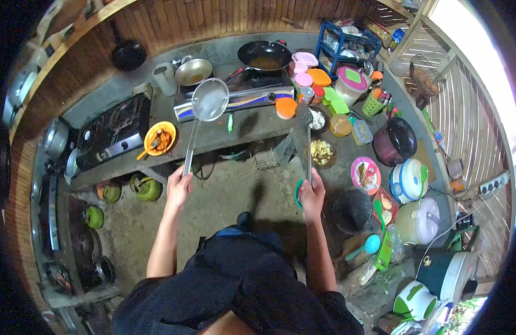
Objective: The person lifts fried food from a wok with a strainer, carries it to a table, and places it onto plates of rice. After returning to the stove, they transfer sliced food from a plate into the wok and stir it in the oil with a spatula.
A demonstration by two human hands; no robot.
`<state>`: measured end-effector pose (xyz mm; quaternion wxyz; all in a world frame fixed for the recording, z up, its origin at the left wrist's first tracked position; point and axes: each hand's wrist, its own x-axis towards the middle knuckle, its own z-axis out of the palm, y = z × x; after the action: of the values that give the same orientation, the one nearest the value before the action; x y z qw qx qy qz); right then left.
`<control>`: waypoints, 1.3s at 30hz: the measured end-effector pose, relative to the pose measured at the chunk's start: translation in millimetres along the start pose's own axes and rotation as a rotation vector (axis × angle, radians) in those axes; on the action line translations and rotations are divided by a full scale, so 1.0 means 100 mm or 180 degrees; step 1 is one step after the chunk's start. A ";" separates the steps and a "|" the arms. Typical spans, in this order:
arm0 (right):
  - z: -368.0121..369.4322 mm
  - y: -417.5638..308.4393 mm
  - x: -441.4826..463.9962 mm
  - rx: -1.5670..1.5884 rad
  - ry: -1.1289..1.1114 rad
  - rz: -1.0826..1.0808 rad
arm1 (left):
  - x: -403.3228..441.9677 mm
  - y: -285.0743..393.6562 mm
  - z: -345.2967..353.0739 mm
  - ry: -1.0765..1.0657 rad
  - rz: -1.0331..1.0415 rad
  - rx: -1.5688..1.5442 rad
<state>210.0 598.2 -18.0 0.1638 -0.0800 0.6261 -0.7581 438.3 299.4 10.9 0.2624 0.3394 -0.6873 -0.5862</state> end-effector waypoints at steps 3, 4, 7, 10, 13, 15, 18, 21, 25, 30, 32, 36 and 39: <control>0.21 0.07 0.76 -0.0214 0.0040 -0.0121 | 0.99 0.08 0.20 0.0150 0.0293 0.1019; 0.28 0.13 1.00 -0.0207 0.0048 -0.0094 | 1.27 0.19 0.31 0.0270 0.0658 0.1345; 0.49 0.28 1.73 -0.0782 0.0057 -0.0487 | 2.01 0.57 0.64 0.0216 0.0525 0.1686; 0.85 0.26 2.38 -0.0802 0.0016 -0.0611 | 2.76 0.51 0.98 0.0318 0.0436 0.2002; 1.02 0.40 3.16 -0.1308 -0.0179 -0.1039 | 3.42 0.47 1.29 0.0384 0.0413 0.2482; 1.16 0.45 3.66 -0.1457 -0.0357 -0.0977 | 3.81 0.44 1.49 0.0433 0.0401 0.2693; 1.32 0.54 4.23 -0.1801 -0.0520 -0.0974 | 4.31 0.37 1.73 0.0362 0.0277 0.3013; 1.46 0.56 4.65 -0.2148 -0.0572 -0.0874 | 4.68 0.28 1.88 0.0274 0.0225 0.3056; 1.58 0.73 5.06 -0.2036 -0.0695 -0.0776 | 5.04 0.19 2.03 0.0272 0.0232 0.3287; 1.76 0.81 5.34 -0.1829 -0.0584 -0.0780 | 5.39 0.17 2.13 0.0202 -0.0020 0.3476; 1.83 0.75 5.37 -0.1508 -0.0552 -0.0479 | 5.54 0.07 2.14 0.0237 0.0040 0.3562; 1.85 0.80 5.43 -0.1236 -0.0440 0.0162 | 5.73 0.04 2.14 0.0027 0.0089 0.3901; 1.84 0.75 5.41 -0.1056 -0.0438 0.0412 | 5.82 0.05 2.12 -0.0149 -0.0218 0.3872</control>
<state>-223.5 227.8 -99.5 0.2393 -0.1171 0.7337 -0.6251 -91.4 -17.4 -42.7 -0.0128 0.4374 -0.8931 -0.1039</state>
